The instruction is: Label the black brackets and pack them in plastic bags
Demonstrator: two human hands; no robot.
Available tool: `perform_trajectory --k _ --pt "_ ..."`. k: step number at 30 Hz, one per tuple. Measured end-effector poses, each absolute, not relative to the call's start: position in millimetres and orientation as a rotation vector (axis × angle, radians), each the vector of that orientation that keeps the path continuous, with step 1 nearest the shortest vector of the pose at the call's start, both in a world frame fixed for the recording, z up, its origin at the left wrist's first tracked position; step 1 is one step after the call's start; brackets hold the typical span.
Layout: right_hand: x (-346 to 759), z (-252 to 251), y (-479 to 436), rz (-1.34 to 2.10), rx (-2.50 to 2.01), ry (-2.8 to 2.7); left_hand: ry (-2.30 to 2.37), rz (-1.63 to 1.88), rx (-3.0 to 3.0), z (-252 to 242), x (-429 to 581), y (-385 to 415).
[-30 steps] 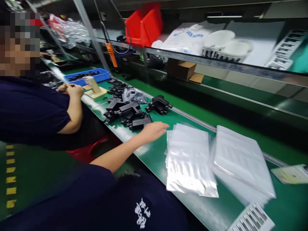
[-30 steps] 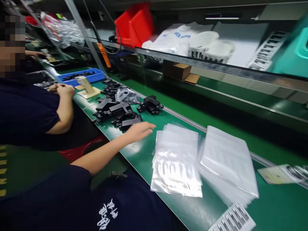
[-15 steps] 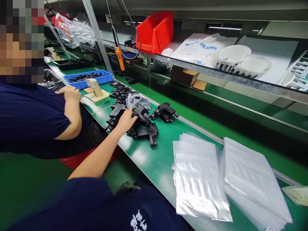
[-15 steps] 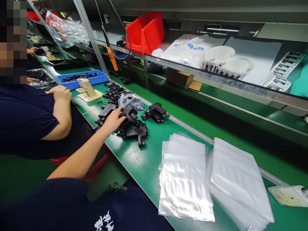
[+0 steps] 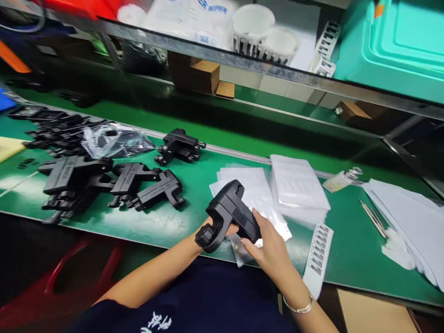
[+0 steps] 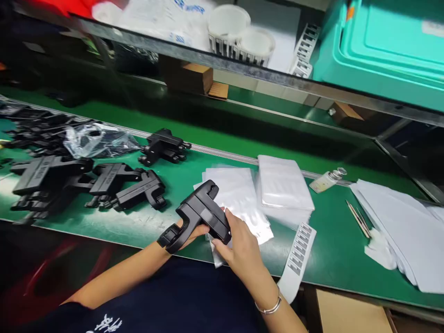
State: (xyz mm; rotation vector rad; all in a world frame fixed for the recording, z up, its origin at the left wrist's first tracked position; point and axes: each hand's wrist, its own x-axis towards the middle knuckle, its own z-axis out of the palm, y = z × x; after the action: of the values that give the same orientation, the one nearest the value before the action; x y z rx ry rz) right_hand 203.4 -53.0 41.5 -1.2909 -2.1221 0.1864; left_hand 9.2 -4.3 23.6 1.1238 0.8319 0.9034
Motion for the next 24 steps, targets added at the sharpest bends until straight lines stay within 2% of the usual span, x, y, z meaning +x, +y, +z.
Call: perform_trajectory --k 5,10,12,15,18,21,24 --pt "241 50 -63 0.193 -1.273 -2.174 0.717 0.699 0.946 26 -15 14" --pt "257 55 -63 0.289 -1.168 -2.283 0.931 0.766 1.214 24 4 14" --pt "261 50 -60 0.478 -1.275 -2.020 0.997 0.845 1.300 23 11 12" --pt "267 38 -54 0.973 -1.425 -1.505 0.987 0.906 1.462 25 10 10" --pt "268 28 -50 1.365 -1.397 -1.222 0.983 0.893 1.662 30 5 8" --pt "265 26 -50 1.234 -1.376 -1.243 0.989 0.887 1.700 31 7 7" --pt "267 31 -54 0.749 -1.337 -1.596 0.984 0.931 1.454 26 18 11"
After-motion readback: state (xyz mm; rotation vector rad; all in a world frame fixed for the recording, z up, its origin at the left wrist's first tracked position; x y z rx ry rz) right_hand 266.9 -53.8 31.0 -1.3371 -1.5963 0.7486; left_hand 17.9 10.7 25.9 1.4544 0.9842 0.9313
